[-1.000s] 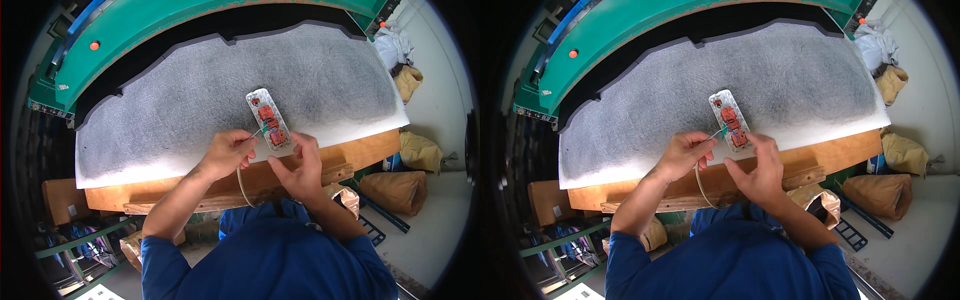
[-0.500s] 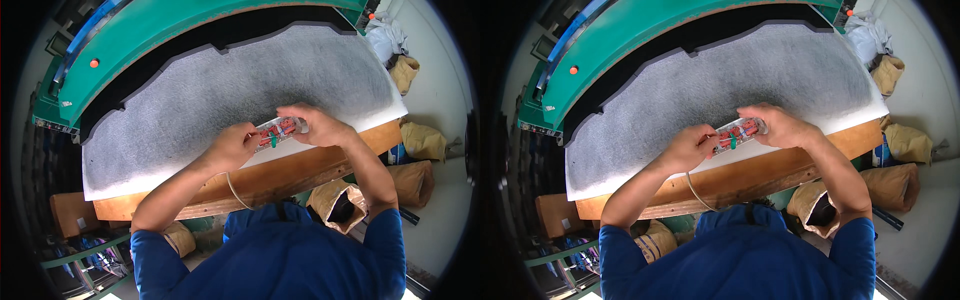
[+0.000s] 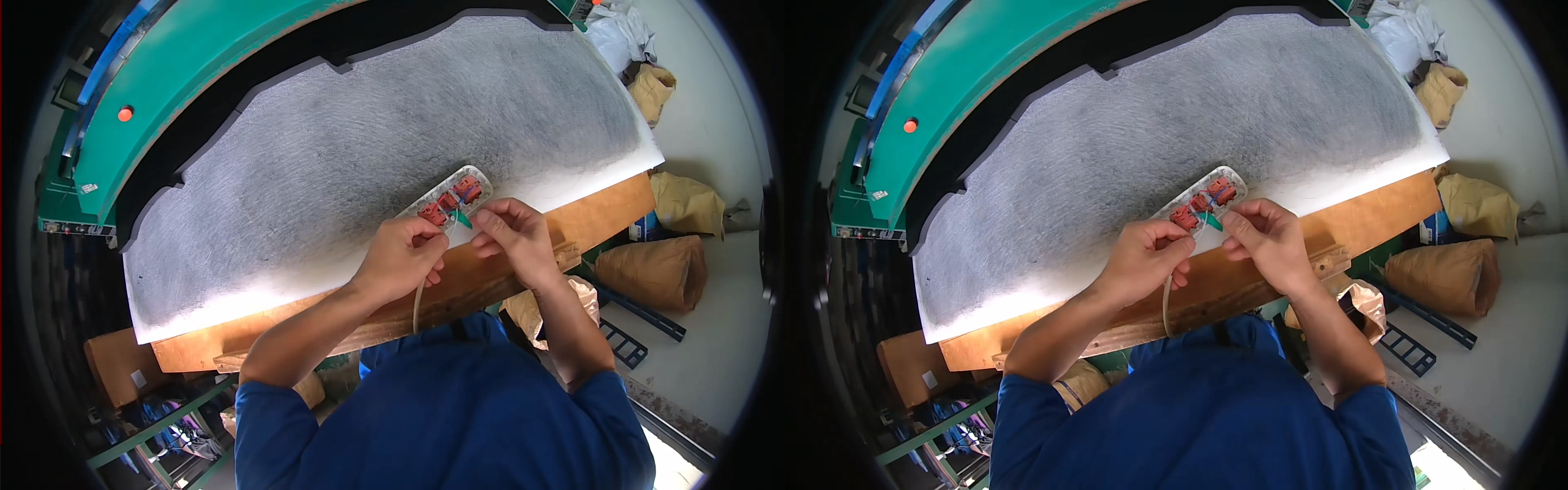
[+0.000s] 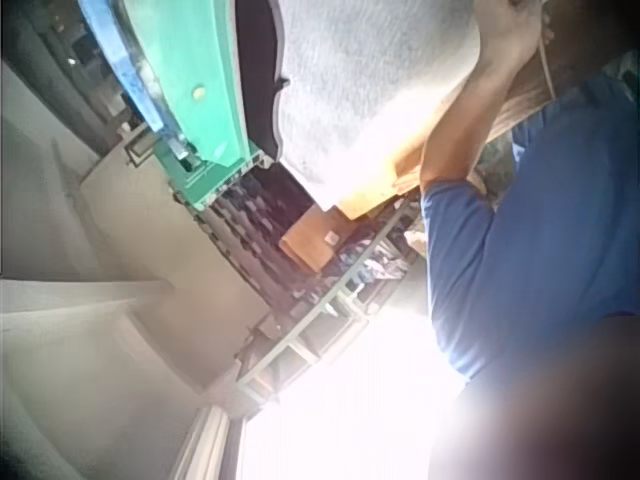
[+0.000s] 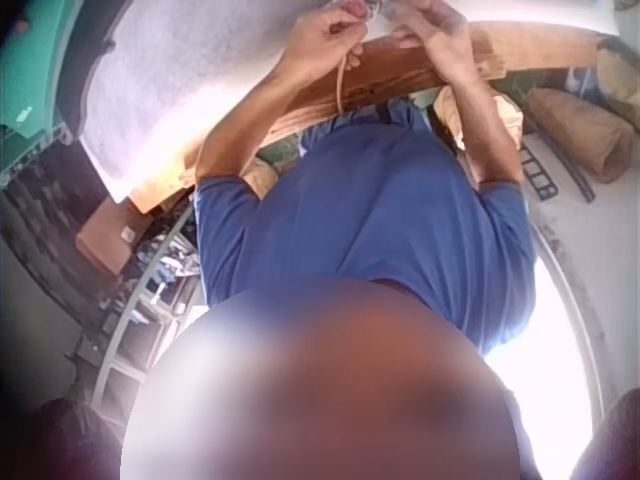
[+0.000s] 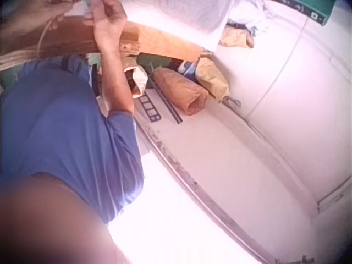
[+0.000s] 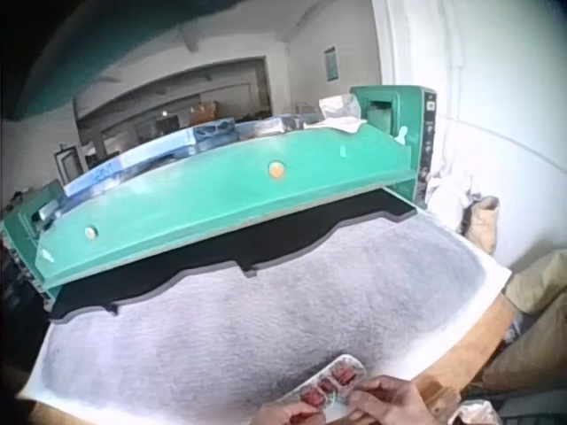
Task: Repairing an electrical power strip by connecting and securing internal wires.
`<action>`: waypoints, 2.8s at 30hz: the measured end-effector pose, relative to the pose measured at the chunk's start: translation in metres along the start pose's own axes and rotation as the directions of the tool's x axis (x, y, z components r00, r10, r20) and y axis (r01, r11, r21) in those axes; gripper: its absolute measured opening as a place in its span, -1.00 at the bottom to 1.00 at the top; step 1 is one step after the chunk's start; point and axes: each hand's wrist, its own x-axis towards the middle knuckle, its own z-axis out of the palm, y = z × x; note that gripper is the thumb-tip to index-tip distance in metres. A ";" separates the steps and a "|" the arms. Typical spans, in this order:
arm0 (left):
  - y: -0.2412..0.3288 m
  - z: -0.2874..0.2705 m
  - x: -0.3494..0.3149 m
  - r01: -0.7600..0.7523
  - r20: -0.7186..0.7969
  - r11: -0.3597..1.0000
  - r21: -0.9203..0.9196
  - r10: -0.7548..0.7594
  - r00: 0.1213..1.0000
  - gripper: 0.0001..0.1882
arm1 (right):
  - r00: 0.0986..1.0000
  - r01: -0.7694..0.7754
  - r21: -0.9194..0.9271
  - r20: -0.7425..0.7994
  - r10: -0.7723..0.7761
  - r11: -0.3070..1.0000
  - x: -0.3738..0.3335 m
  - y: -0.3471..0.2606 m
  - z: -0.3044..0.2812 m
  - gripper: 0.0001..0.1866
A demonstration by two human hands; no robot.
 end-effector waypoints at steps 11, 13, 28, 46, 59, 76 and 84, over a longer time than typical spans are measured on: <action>-0.019 -0.016 0.016 -0.182 0.044 0.916 0.357 0.178 0.983 -0.83 | 0.995 -0.067 0.137 -0.066 0.077 0.988 0.006 0.009 0.030 -0.75; -0.013 -0.019 0.016 -0.294 0.086 0.821 0.489 0.290 0.953 -0.84 | 0.994 -0.022 0.112 -0.100 0.034 0.993 0.006 0.013 0.037 -0.79; 0.002 -0.018 0.040 -0.573 0.152 0.429 0.699 0.694 0.704 -0.74 | 0.959 0.074 -0.171 -0.259 -0.117 0.983 0.004 0.013 0.039 -0.77; -0.008 -0.004 0.021 -0.559 0.138 0.484 0.673 0.660 0.738 -0.58 | 0.963 -0.093 -0.305 -0.269 0.008 0.948 -0.004 -0.003 0.035 -0.78; -0.012 -0.004 0.020 -0.588 0.143 0.497 0.637 0.674 0.725 -0.61 | 0.972 -0.146 -0.667 -0.236 -0.022 0.730 0.002 -0.023 0.036 -0.76; -0.010 -0.017 0.035 -0.613 0.197 0.560 0.556 0.628 0.753 -0.89 | 0.947 -0.112 -0.518 -0.313 -0.067 0.848 -0.012 -0.008 0.048 -0.67; -0.004 -0.014 0.038 -0.582 0.220 0.531 0.615 0.593 0.774 -0.90 | 0.923 -0.124 -0.381 -0.383 -0.034 0.916 -0.019 -0.007 0.053 -0.56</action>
